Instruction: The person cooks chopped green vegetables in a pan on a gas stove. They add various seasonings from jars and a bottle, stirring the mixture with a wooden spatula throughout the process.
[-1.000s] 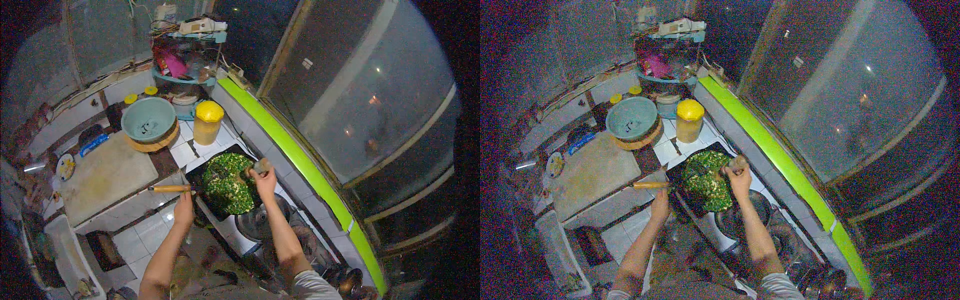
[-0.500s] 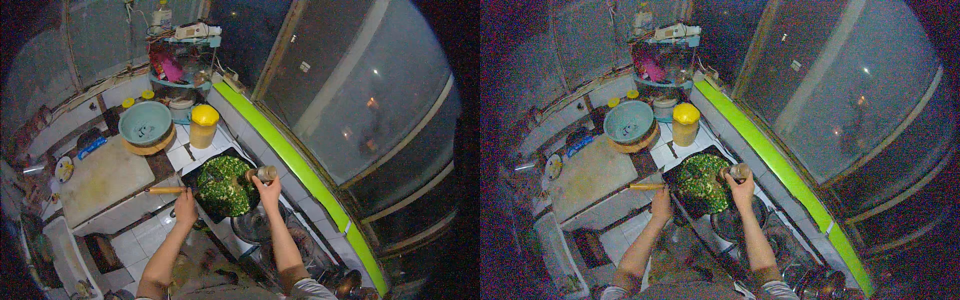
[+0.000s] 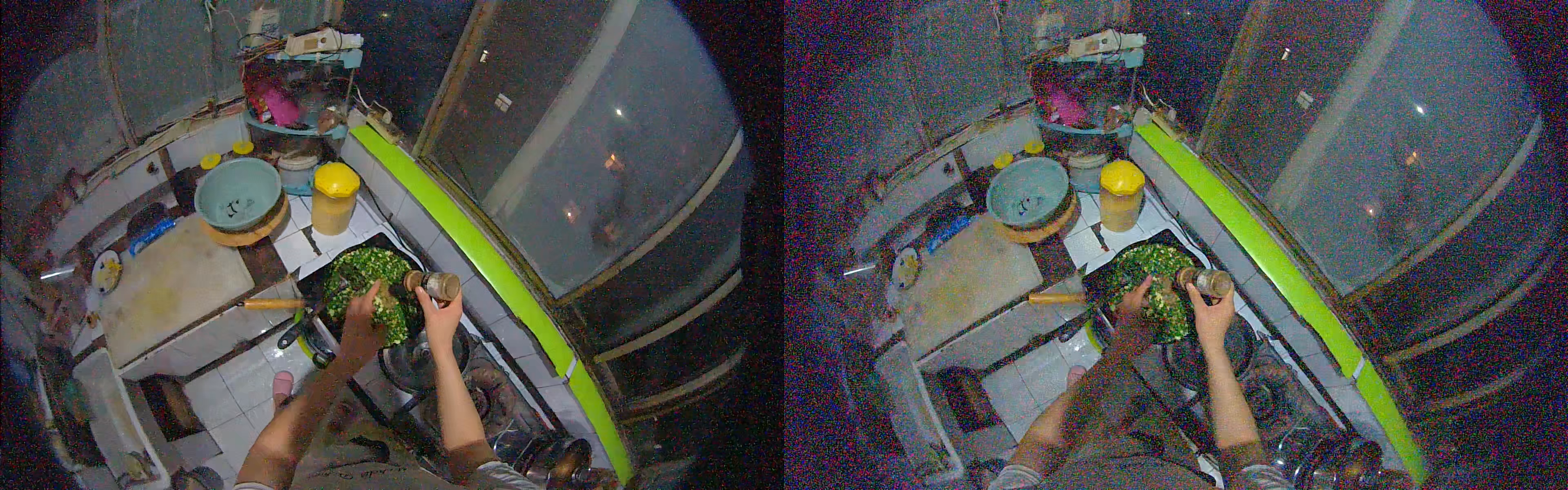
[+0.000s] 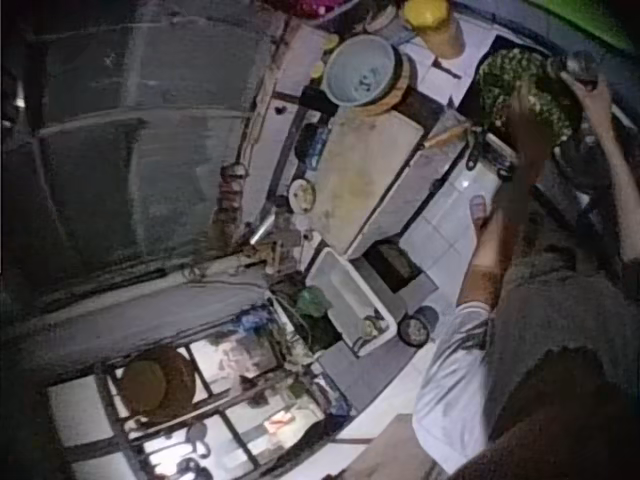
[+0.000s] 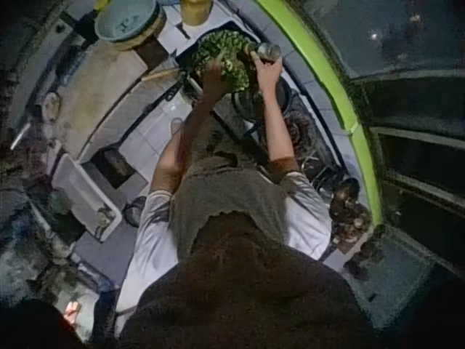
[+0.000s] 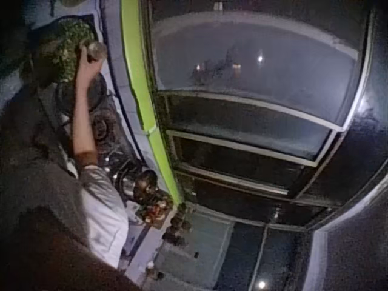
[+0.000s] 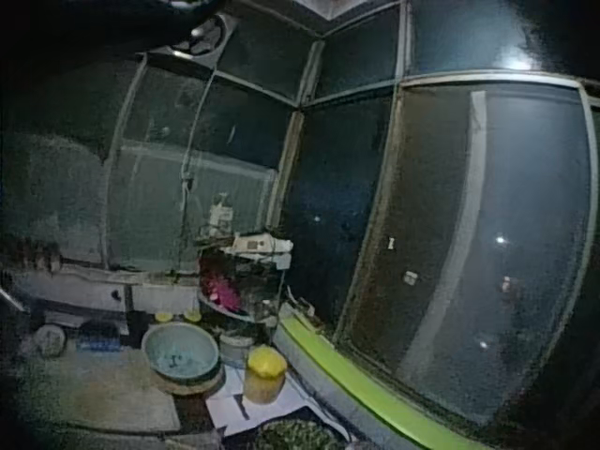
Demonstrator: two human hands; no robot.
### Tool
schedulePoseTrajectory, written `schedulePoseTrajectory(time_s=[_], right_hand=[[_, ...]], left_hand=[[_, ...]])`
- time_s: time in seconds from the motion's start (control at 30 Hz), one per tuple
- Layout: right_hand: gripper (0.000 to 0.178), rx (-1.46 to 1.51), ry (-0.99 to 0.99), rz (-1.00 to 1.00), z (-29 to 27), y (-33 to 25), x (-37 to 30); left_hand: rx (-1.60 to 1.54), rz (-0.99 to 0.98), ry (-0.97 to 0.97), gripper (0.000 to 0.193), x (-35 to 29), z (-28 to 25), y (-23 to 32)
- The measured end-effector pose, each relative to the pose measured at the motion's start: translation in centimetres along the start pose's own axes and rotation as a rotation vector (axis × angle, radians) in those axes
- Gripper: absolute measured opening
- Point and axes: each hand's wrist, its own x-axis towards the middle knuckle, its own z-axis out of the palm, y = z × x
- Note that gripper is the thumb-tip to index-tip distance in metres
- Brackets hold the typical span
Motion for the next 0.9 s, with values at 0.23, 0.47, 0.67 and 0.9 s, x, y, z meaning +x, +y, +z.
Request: schedulePoseTrajectory(time_s=[0.23,0.47,0.67,0.9], right_hand=[[0.044,-0.001,-0.058,0.002,0.6,0.9,-1.1],[0.045,0.012,-0.075,0.006,1.0,2.3,-1.8],[0.047,0.003,-0.034,-0.003,1.2,3.7,-1.7],[0.044,-0.09,-0.1,0.021,1.1,3.2,-2.1]], left_hand=[[-0.279,0.013,-0.036,0.078,0.3,4.3,1.6],[-0.32,-0.123,-0.047,0.07,1.1,6.3,-2.3],[-0.411,-0.286,0.018,0.073,0.0,6.7,-1.9],[-0.461,-0.272,-0.027,0.077,-1.1,6.9,-1.2]])
